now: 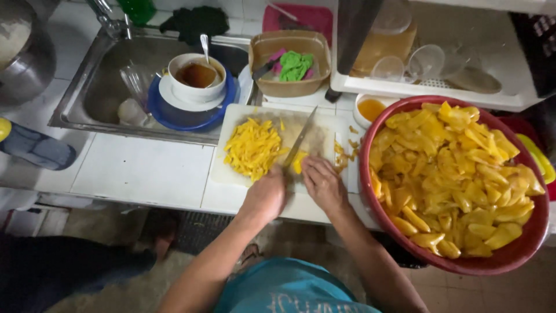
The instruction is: Slicing jackfruit into thin strips on a cutting board.
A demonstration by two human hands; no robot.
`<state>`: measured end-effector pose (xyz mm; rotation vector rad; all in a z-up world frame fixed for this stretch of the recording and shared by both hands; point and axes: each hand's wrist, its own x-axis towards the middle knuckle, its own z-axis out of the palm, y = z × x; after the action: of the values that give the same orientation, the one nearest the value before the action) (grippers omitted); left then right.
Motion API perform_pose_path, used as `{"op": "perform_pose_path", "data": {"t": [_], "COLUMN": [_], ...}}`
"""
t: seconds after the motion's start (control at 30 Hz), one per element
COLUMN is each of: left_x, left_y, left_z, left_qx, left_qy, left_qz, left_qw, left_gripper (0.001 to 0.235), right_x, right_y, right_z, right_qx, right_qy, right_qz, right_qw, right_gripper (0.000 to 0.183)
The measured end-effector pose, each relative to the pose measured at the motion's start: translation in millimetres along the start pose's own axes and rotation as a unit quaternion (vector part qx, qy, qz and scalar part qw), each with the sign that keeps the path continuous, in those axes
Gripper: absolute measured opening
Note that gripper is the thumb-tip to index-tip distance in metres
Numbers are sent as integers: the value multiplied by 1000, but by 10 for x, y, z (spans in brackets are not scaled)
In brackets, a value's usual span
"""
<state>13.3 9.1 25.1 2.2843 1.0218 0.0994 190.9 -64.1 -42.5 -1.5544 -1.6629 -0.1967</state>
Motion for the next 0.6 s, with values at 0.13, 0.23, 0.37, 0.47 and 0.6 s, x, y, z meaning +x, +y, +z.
{"op": "perform_pose_path", "data": {"t": [0.13,0.23,0.37,0.47,0.6], "left_x": [-122,-106,72,307,506], "left_y": [107,168,213,173,109], "left_z": [-12,-26,73,183,-89], "left_qx": [12,-24,31,43,-32], "left_qy": [29,-69,-58,-44,-94], "left_qz": [-16,-68,-81,-88,-103], "left_qw": [999,995,995,994,990], "left_gripper": [22,28,32,28,33], "right_x": [13,-13,2,-3,20], "right_y": [-20,40,17,-22,-46], "right_z": [-13,36,9,-19,-25], "right_qx": [-6,-18,-23,-9,-10], "right_qy": [-15,-21,-20,-20,-2], "right_qz": [10,5,-2,6,11], "right_qw": [1000,1000,1000,1000,1000], "right_gripper": [17,20,22,17,10]}}
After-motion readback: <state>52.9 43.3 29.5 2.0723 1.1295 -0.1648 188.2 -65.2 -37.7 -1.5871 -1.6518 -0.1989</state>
